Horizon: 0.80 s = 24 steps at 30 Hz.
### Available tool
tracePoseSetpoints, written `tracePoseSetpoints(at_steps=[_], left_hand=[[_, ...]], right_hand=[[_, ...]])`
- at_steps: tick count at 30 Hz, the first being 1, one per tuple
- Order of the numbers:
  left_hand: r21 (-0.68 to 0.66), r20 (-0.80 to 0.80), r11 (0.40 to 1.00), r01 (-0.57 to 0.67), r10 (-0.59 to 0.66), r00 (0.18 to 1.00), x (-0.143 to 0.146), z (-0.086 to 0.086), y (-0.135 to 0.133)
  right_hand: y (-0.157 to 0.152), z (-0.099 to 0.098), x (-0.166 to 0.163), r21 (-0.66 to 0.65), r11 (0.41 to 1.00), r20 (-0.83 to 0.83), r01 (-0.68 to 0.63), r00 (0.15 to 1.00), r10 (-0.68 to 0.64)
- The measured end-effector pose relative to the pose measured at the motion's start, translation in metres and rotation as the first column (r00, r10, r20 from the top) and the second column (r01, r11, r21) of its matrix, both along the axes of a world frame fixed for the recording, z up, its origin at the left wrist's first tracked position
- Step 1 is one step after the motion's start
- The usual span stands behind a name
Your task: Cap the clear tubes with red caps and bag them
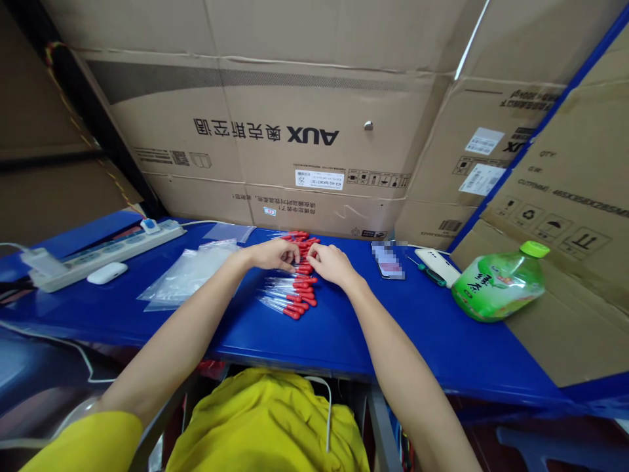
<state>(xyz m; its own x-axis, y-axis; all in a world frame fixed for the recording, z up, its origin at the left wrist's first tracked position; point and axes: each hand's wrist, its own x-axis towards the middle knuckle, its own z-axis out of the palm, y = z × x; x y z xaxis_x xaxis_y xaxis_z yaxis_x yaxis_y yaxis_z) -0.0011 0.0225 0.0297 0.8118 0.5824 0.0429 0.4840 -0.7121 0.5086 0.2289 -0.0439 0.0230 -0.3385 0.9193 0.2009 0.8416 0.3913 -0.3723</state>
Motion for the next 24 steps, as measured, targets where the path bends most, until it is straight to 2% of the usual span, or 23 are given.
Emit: tracePoseSetpoints(at_steps=[2, 5, 8, 12, 18, 24], left_hand=[[0.036, 0.016, 0.999, -0.014, 0.014, 1.000, -0.001, -0.002, 0.003], [0.088, 0.044, 0.995, -0.037, 0.033, 0.998, -0.003, 0.000, 0.003], [0.052, 0.045, 0.999, -0.001, -0.002, 0.999, -0.002, 0.004, -0.001], [-0.018, 0.047, 0.996, 0.084, -0.083, 0.995, 0.005, 0.004, -0.007], [0.026, 0.012, 0.996, 0.091, -0.091, 0.996, 0.011, -0.001, -0.005], [0.020, 0.025, 0.996, 0.089, -0.089, 0.996, 0.012, -0.003, -0.007]], right_hand=[[-0.001, 0.004, 0.003, -0.027, 0.999, -0.032, -0.019, 0.999, 0.018], [-0.003, 0.007, 0.008, -0.168, 0.981, -0.079, -0.102, 0.993, 0.090], [-0.003, 0.006, 0.011, -0.271, 0.950, -0.125, -0.157, 0.984, 0.126], [0.001, 0.003, 0.017, -0.240, 0.960, -0.128, -0.143, 0.985, 0.115], [0.002, 0.004, 0.018, -0.262, 0.951, -0.046, -0.163, 0.987, 0.156], [-0.002, 0.004, 0.009, -0.121, 0.991, 0.126, -0.060, 0.989, 0.076]])
